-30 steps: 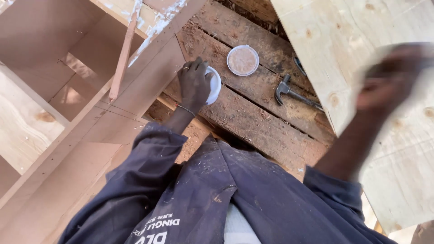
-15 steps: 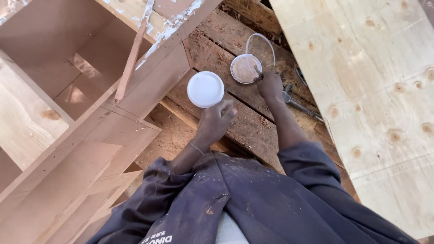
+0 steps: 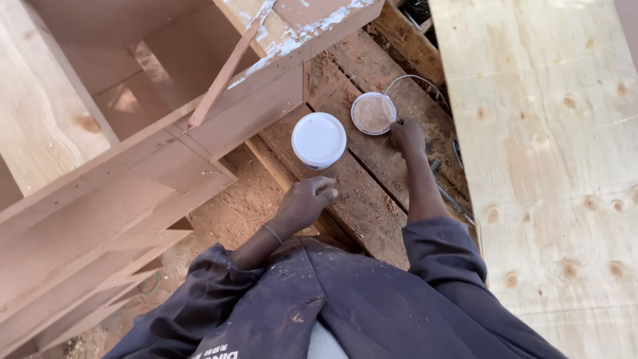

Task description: The person stirs a white substance in a container using a wooden stick, then transfers some of it into a smaller container. They proceed to apply the white substance to the joints and edges of a wooden cabinet frame using the stick.

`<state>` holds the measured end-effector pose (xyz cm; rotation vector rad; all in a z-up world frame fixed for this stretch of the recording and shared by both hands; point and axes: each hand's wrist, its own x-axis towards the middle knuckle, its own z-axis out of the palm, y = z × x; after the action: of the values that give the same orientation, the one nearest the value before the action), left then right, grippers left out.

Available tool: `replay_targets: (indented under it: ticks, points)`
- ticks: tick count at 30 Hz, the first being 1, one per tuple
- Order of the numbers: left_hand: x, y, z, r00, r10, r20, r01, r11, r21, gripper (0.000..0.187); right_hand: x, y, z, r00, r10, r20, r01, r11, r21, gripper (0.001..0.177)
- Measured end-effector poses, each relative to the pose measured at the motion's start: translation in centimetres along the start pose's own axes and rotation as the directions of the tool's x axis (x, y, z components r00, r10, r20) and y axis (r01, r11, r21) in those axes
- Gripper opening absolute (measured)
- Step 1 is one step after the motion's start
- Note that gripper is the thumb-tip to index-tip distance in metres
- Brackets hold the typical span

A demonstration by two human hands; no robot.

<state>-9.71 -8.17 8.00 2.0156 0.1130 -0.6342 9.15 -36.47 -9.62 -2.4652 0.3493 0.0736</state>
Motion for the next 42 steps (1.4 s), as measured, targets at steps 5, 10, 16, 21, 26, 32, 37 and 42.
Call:
replay_targets:
  ticks: [5,10,16,21,26,32,37,42]
  points:
    - [0.1,0.2,-0.3,1.0,-0.01,0.015,0.01,1.0,-0.009,0.042,0.4,-0.2,-0.3,0.997,-0.066,-0.037,0.067,0.997,0.028,0.03]
    - [0.5,1.2,-0.9,0.999,-0.012,0.044,0.011,1.0,0.012,0.04,0.4,-5.9,-2.7,0.99,0.142,-0.022,-0.144,0.988,-0.056,0.057]
    - [0.7,-0.2,-0.9,0.999,-0.001,0.035,-0.001,0.999,0.033,0.039,4.0,-6.1,-0.1,0.991,0.132,-0.026,-0.134,0.982,-0.131,0.051]
    - [0.8,-1.8,-1.4,0.999,-0.032,0.018,0.031,0.999,0.03,0.039,4.3,-5.7,0.3,0.991,0.13,0.009,-0.126,0.977,-0.172,0.041]
    - [-0.3,-1.3,-1.9,0.997,-0.078,-0.008,0.078,0.997,-0.011,0.041,5.0,-7.5,-0.6,0.987,0.162,-0.003,-0.161,0.982,-0.102,0.061]
    - [1.0,-3.3,-0.9,0.995,-0.097,-0.001,0.097,0.995,0.001,0.043,4.3,-9.4,-1.1,0.984,0.096,0.152,-0.056,0.967,-0.25,0.075]
    - [-0.3,-2.6,-2.3,0.989,-0.137,-0.048,0.135,0.99,-0.048,0.043,2.2,-9.0,-0.7,0.965,0.051,0.257,0.006,0.976,-0.216,0.056]
    - [-0.6,-2.4,-1.7,0.988,-0.154,-0.035,0.151,0.986,-0.078,0.043,2.2,-5.8,1.2,0.966,-0.001,0.259,0.037,0.991,-0.131,0.053]
